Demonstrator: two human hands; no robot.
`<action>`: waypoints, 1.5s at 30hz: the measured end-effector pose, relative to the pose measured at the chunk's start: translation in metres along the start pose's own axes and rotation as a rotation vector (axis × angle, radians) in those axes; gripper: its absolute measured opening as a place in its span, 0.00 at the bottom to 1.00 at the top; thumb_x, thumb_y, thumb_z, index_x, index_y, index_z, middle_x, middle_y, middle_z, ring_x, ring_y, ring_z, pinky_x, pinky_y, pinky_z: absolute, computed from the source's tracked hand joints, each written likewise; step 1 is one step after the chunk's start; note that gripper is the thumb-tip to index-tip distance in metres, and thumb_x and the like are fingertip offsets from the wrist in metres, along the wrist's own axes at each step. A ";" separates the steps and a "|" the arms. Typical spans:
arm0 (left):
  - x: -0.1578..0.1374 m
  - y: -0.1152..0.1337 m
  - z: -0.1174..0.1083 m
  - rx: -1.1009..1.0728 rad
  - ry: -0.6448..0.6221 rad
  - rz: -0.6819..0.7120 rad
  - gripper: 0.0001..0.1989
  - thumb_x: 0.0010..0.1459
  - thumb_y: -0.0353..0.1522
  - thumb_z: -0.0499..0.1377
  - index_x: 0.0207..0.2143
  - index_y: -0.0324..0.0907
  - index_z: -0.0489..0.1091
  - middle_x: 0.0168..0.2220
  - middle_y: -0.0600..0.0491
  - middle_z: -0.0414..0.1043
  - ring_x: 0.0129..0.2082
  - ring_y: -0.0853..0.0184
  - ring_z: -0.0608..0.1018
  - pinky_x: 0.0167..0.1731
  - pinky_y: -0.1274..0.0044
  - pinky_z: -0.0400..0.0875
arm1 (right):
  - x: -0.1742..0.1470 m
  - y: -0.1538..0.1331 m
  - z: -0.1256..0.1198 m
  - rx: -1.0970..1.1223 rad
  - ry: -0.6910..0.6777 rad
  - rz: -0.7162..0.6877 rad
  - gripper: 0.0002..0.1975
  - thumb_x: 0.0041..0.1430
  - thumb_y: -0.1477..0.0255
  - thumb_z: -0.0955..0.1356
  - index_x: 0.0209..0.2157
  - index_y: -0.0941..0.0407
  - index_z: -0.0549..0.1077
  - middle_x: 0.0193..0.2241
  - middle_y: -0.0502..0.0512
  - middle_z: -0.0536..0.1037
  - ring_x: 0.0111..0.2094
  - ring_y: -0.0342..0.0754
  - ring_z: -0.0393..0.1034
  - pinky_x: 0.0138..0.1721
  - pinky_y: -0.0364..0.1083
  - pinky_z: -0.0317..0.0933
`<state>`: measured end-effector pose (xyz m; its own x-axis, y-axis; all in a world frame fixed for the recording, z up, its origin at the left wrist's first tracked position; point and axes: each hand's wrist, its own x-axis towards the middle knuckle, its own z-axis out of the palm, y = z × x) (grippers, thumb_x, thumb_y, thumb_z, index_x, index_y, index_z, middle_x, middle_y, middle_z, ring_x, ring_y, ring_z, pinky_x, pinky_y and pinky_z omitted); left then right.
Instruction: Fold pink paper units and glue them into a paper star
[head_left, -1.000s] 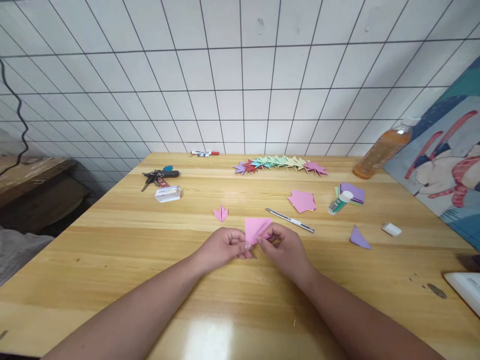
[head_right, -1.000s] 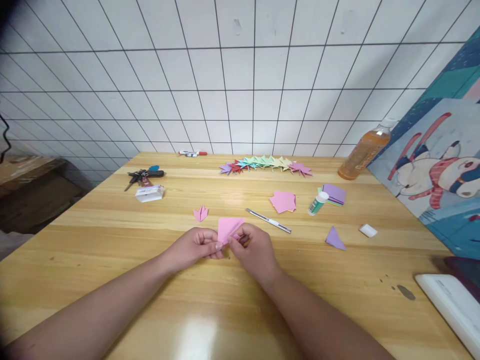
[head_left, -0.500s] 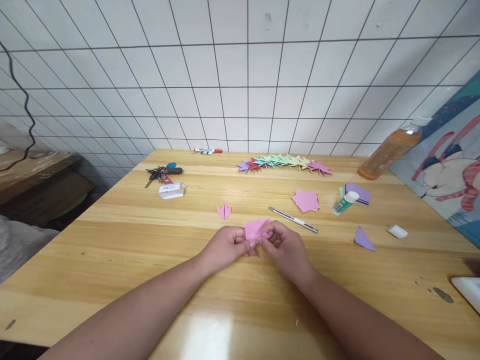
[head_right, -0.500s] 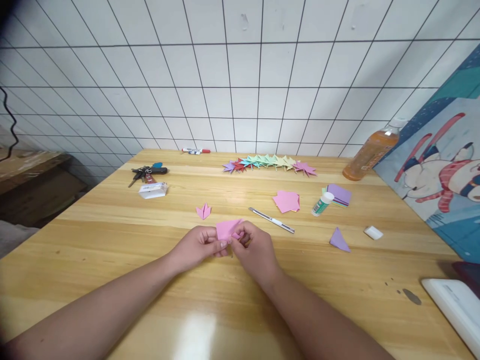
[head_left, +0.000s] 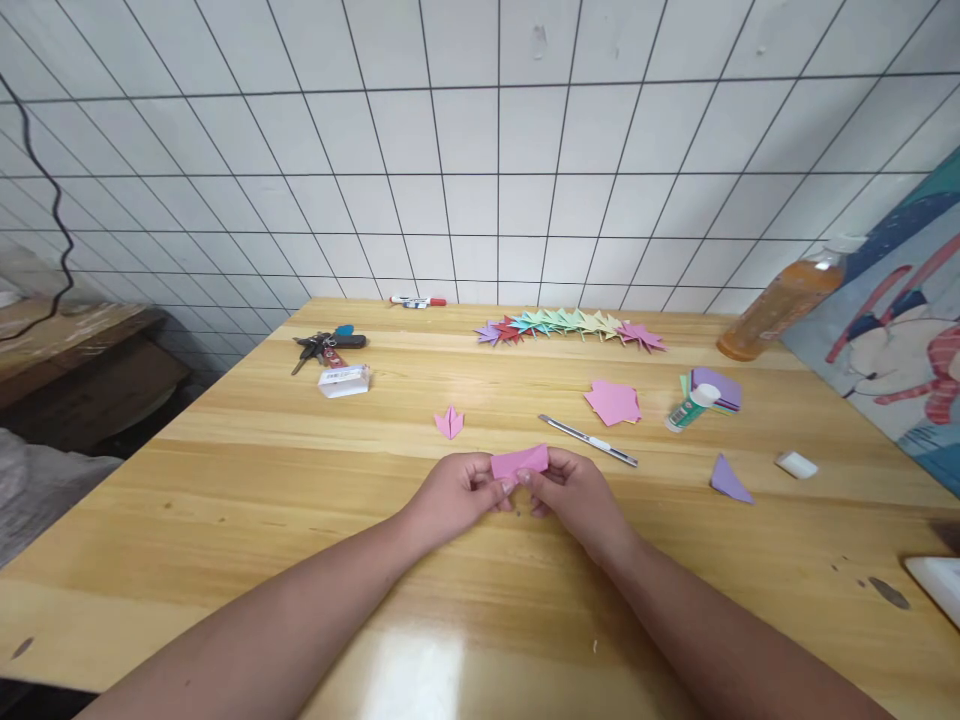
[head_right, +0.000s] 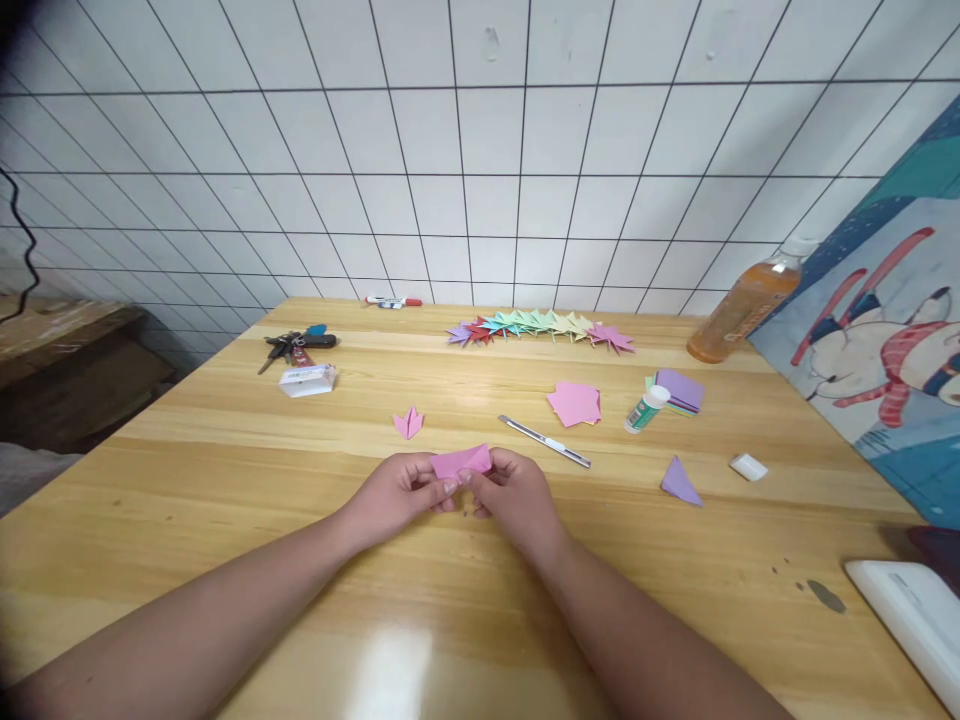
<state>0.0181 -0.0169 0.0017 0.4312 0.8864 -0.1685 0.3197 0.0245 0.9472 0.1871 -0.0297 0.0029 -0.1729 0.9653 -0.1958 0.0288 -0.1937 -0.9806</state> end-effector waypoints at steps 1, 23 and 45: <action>0.000 -0.001 0.000 0.014 -0.003 0.009 0.16 0.51 0.41 0.58 0.30 0.35 0.72 0.24 0.51 0.74 0.24 0.70 0.73 0.24 0.81 0.64 | 0.000 0.000 0.000 0.005 0.000 0.001 0.12 0.44 0.66 0.70 0.30 0.59 0.73 0.23 0.50 0.74 0.21 0.40 0.65 0.23 0.40 0.63; -0.001 0.004 -0.003 -0.088 -0.063 -0.019 0.15 0.52 0.41 0.57 0.28 0.35 0.70 0.27 0.47 0.76 0.27 0.68 0.75 0.29 0.79 0.67 | 0.002 0.002 -0.004 0.050 0.063 0.004 0.14 0.45 0.62 0.70 0.30 0.58 0.74 0.23 0.50 0.74 0.18 0.39 0.63 0.22 0.41 0.60; 0.002 0.004 -0.003 -0.162 -0.040 -0.034 0.13 0.49 0.39 0.60 0.26 0.37 0.71 0.24 0.50 0.75 0.25 0.70 0.75 0.27 0.81 0.66 | 0.000 0.003 -0.003 0.099 0.063 -0.077 0.14 0.47 0.63 0.70 0.33 0.58 0.74 0.26 0.50 0.73 0.21 0.39 0.60 0.23 0.40 0.62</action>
<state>0.0177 -0.0137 0.0058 0.4568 0.8648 -0.2085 0.1955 0.1311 0.9719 0.1900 -0.0294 -0.0002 -0.1083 0.9864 -0.1234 -0.0798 -0.1324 -0.9880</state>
